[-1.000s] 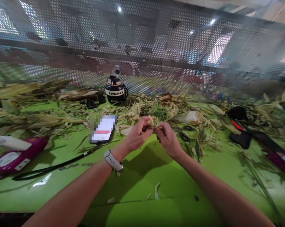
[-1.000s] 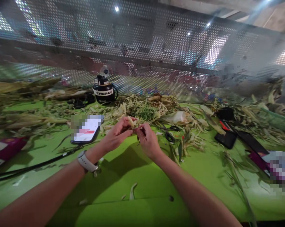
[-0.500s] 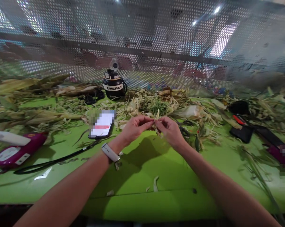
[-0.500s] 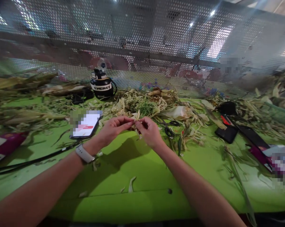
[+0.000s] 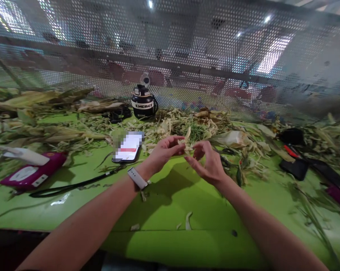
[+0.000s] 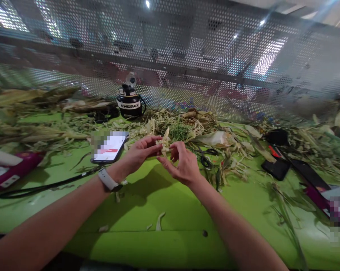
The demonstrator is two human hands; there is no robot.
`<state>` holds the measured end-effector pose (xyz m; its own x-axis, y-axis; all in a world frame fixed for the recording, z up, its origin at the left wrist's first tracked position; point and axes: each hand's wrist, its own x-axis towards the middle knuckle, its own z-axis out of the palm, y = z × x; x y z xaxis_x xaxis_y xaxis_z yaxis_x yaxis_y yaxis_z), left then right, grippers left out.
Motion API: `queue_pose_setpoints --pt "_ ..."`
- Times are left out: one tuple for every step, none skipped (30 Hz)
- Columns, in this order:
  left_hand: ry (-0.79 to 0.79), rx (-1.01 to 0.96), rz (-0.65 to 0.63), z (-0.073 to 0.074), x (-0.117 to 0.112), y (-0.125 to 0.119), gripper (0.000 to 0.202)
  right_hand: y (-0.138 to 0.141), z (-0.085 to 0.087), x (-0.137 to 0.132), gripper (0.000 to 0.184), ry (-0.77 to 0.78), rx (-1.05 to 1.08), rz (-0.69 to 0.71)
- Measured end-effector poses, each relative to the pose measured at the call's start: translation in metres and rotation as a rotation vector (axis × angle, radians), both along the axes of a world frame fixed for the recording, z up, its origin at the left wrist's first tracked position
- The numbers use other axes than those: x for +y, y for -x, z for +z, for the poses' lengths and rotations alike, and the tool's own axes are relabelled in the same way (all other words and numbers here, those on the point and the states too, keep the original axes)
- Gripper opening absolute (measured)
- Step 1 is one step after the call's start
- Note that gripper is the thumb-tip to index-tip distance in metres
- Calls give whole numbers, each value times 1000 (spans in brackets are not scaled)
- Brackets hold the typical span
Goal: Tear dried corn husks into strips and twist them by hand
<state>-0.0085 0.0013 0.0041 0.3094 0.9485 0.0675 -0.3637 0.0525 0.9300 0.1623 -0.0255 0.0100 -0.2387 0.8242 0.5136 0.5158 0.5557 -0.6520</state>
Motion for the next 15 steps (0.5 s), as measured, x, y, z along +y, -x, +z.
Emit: queue_pose_setpoints --pt "11 -3 3 0 0 0 30 -1 0 -1 31 -72 -77 -26" --pt "25 -5 7 0 1 0 30 -1 -1 -1 32 -124 -112 -52" --pt "39 -6 15 0 1 0 29 -1 -2 0 31 -157 -114 -73" --pt "51 -5 23 0 2 0 29 -1 -3 0 28 -177 -103 -82" --pt "60 -1 32 0 2 0 29 0 -4 1 23 -189 -94 -77" --pt "67 4 41 -1 2 0 28 0 -4 2 19 -197 -90 -65" --pt "74 12 49 0 3 1 27 1 -4 3 14 -202 -90 -51" --pt "80 19 59 0 3 1 25 1 -4 4 10 -206 -90 -38" --pt "85 25 65 0 3 1 23 1 -4 5 7 -210 -86 -29" --pt "89 33 63 1 3 2 22 1 -4 6 7 -213 -77 -27" --pt "91 43 53 1 3 2 20 1 -4 6 7 -216 -64 -34" --pt "95 54 41 2 3 3 19 1 -4 7 8 -220 -51 -46" --pt "102 59 27 2 3 4 18 1 -4 7 9 -223 -45 -58" --pt "113 59 16 2 3 4 17 1 -5 7 9 -227 -47 -70" --pt "127 56 8 2 4 5 17 0 -6 8 10 -230 -57 -78"
